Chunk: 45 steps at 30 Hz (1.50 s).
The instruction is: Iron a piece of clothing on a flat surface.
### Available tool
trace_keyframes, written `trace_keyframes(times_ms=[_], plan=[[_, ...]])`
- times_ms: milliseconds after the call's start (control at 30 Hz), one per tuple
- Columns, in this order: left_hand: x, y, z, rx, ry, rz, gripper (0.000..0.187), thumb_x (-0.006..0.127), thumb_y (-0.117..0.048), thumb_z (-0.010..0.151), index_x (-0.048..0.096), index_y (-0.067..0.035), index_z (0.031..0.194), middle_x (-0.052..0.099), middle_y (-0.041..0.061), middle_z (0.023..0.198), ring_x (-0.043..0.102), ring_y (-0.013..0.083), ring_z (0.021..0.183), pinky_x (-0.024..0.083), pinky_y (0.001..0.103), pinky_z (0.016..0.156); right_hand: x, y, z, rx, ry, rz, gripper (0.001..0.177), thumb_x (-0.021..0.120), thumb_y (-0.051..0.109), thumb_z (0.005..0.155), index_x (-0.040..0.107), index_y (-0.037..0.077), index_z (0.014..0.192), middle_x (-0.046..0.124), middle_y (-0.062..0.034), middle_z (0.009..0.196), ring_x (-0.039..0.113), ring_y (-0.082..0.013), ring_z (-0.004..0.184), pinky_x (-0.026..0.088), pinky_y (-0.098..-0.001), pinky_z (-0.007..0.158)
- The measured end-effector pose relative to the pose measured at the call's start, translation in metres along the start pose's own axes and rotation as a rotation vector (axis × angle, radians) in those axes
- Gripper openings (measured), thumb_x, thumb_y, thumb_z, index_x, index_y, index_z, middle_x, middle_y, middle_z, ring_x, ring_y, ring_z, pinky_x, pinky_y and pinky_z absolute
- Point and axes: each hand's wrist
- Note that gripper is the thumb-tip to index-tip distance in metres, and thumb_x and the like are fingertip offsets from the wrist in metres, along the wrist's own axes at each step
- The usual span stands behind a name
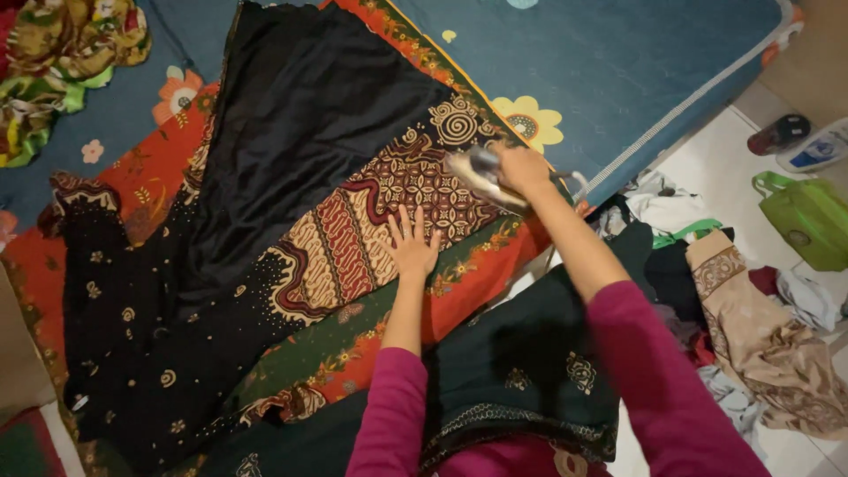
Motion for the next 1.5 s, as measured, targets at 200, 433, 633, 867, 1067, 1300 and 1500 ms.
trace_keyframes(times_ms=[200,433,633,867,1067,1300,1500], plan=[[0.004,0.002,-0.01,0.012,-0.192,-0.113,0.086,0.043,-0.068,0.096,0.015,-0.026,0.165,-0.001,0.013,0.173,0.005,0.0339,0.159,0.008,0.073,0.118,0.028,-0.009,0.014,-0.217,0.072,-0.007,0.029,0.064,0.017,0.088,0.06,0.017,0.117,0.074,-0.0154,0.094,0.073,-0.0392,0.087,0.057,-0.053,0.073],[0.012,0.013,0.0,-0.021,-0.225,-0.146,0.081,0.046,-0.062,0.098,0.021,-0.025,0.165,0.004,0.02,0.171,0.008,0.0378,0.157,0.007,0.068,0.118,0.001,0.023,0.03,0.005,-0.05,0.068,0.034,0.065,0.018,0.086,0.061,0.012,0.119,0.073,-0.0197,0.09,0.072,-0.0415,0.086,0.056,-0.0534,0.071],[-0.003,0.033,0.024,0.005,-0.35,-0.176,0.078,0.051,-0.054,0.101,0.027,-0.016,0.164,0.009,0.026,0.169,0.008,0.044,0.156,0.007,0.065,0.122,0.036,0.028,0.052,-0.132,0.04,-0.048,0.027,0.062,0.016,0.091,0.063,0.018,0.118,0.074,-0.0179,0.09,0.074,-0.0392,0.085,0.058,-0.0528,0.071],[-0.019,0.066,0.071,0.037,-0.351,-0.065,0.068,0.05,-0.051,0.101,0.036,-0.019,0.16,0.022,0.017,0.168,0.016,0.0396,0.155,0.012,0.064,0.123,-0.017,0.048,0.063,-0.175,0.097,-0.005,0.033,0.062,0.017,0.085,0.062,0.017,0.119,0.074,-0.0205,0.088,0.073,-0.0415,0.084,0.056,-0.055,0.071],[-0.011,0.091,0.113,0.085,-0.233,-0.082,0.06,0.052,-0.05,0.1,0.047,-0.02,0.152,0.029,0.015,0.166,0.029,0.0397,0.15,0.023,0.059,0.12,0.058,0.02,0.11,0.096,-0.065,0.009,0.035,0.058,0.015,0.095,0.06,0.016,0.13,0.074,-0.0232,0.094,0.073,-0.0433,0.088,0.057,-0.0562,0.075],[-0.019,0.105,0.14,0.037,-0.246,-0.115,0.066,0.07,-0.037,0.09,0.049,-0.016,0.148,0.042,0.018,0.155,0.057,0.0407,0.121,0.053,0.051,0.094,0.025,0.0,0.12,0.053,0.03,-0.017,0.039,0.062,0.02,0.09,0.058,0.013,0.129,0.073,-0.0254,0.095,0.072,-0.0454,0.088,0.056,-0.0573,0.074],[-0.017,0.108,0.157,-0.023,-0.249,-0.199,0.059,0.068,-0.029,0.092,0.05,-0.011,0.145,0.048,0.021,0.141,0.063,0.0431,0.11,0.054,0.052,0.09,0.007,-0.01,0.119,-0.03,-0.051,0.03,0.037,0.067,0.025,0.089,0.06,0.013,0.123,0.073,-0.0241,0.096,0.071,-0.0456,0.089,0.056,-0.0574,0.074]])
Point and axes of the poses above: each hand's wrist, its own z-axis towards the middle knuckle, its own x-axis out of the palm, y = z × x
